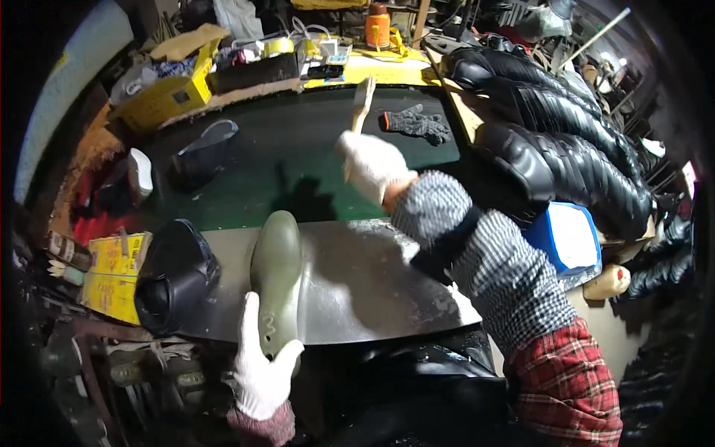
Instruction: Apply adhesive to shoe soles and upper components using a brush.
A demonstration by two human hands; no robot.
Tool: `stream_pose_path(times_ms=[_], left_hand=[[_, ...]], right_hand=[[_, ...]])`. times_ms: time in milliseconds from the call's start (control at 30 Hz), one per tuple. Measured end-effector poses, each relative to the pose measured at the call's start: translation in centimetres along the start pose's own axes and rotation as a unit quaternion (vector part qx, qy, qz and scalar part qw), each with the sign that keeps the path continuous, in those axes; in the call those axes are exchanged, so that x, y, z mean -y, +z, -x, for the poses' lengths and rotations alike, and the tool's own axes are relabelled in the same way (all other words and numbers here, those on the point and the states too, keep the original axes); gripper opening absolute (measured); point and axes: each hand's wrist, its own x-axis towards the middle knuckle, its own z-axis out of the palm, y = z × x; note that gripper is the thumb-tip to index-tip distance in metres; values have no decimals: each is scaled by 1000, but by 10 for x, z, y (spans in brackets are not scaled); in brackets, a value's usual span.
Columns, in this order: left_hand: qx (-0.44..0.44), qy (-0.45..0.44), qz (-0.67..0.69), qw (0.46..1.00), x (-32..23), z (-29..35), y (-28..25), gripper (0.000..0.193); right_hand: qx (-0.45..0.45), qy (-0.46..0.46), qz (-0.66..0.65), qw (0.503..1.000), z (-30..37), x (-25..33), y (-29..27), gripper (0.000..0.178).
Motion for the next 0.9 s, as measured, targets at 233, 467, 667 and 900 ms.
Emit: stream_pose_path(times_ms=[233,467,667,900], left_hand=[[18,34,26,999,14,-13,-13,88],[45,42,48,997,22,-14,-25,88],[-16,76,10,997,31,-4,-12,86],[-82,74,-42,993,37,14,0,82]], right_hand=[[-68,175,-222,957,-76,-194,69,10],[125,293,21,948,-69,-197,104,16],[-12,-43,0,999,-82,-61,32,11],[-67,-61,61,994,-24,-9,-187,15]])
